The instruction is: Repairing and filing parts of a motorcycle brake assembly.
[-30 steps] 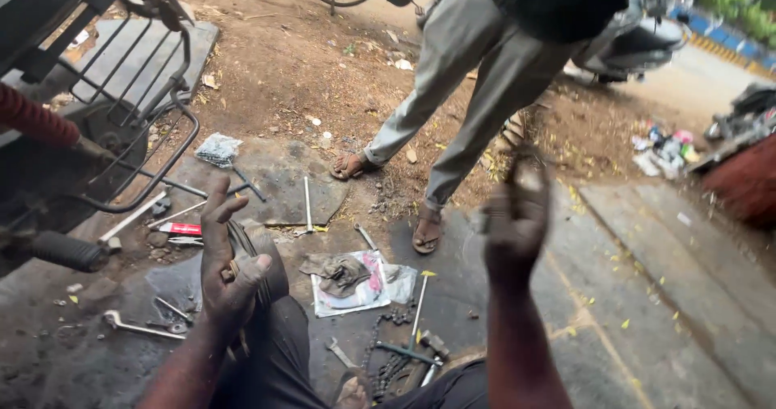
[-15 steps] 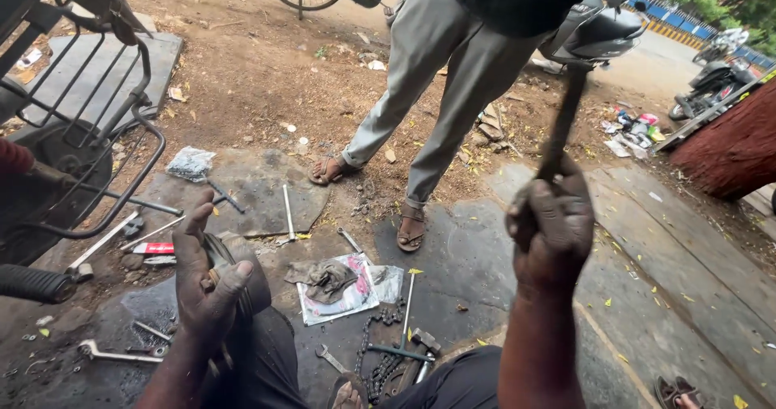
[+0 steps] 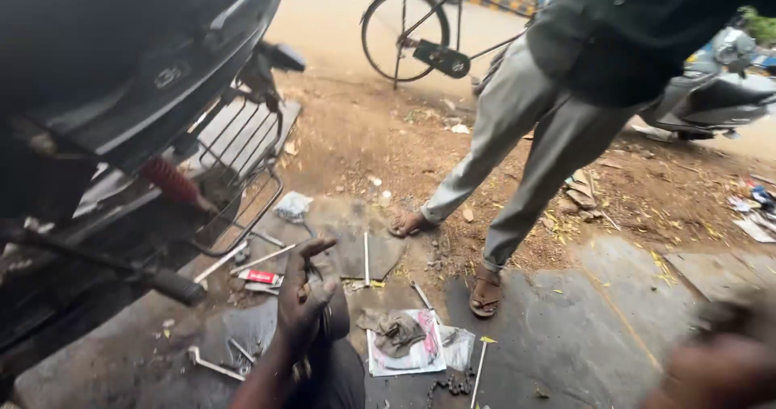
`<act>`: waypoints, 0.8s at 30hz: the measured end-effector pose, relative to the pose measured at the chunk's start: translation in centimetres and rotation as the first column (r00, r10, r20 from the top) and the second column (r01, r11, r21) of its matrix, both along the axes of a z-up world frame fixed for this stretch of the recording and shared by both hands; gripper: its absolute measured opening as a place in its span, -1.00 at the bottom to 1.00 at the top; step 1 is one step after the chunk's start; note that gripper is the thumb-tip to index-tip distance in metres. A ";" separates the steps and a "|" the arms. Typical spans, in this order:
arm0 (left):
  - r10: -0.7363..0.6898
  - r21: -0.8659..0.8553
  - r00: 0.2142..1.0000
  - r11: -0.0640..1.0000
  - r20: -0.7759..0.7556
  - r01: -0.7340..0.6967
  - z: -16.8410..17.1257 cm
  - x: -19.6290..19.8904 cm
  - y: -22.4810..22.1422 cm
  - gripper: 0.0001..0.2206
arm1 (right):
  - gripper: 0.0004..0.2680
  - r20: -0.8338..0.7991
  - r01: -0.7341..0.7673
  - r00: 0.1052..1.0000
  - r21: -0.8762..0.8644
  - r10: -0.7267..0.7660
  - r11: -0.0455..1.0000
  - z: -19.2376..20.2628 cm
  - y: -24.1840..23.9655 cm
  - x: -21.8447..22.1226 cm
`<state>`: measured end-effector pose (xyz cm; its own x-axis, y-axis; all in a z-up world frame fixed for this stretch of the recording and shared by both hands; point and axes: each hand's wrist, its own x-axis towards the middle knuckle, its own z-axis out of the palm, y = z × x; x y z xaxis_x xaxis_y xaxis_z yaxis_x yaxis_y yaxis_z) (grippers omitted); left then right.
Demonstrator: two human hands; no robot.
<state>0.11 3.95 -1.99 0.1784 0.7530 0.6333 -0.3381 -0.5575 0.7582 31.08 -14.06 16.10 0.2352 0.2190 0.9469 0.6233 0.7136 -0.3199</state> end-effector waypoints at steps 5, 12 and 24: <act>-0.079 -0.105 0.997 0.992 -0.014 0.077 0.1 0.3 -1.0 -0.41 | -0.84 0.316 0.253 0.926 -0.112 -0.207 0.961 -1.7 -1.4 -3.7; -0.050 -0.061 0.998 0.997 0.047 0.053 1.3 -0.5 -1.7 -0.40 | -0.73 0.610 0.403 0.767 -0.221 -0.196 0.888 -4.3 0.2 -9.2; -0.007 -0.089 0.994 0.996 0.111 0.017 2.3 -1.2 -1.9 -0.32 | -0.74 0.295 0.224 0.954 -0.596 -0.048 0.771 -8.7 -0.4 -6.6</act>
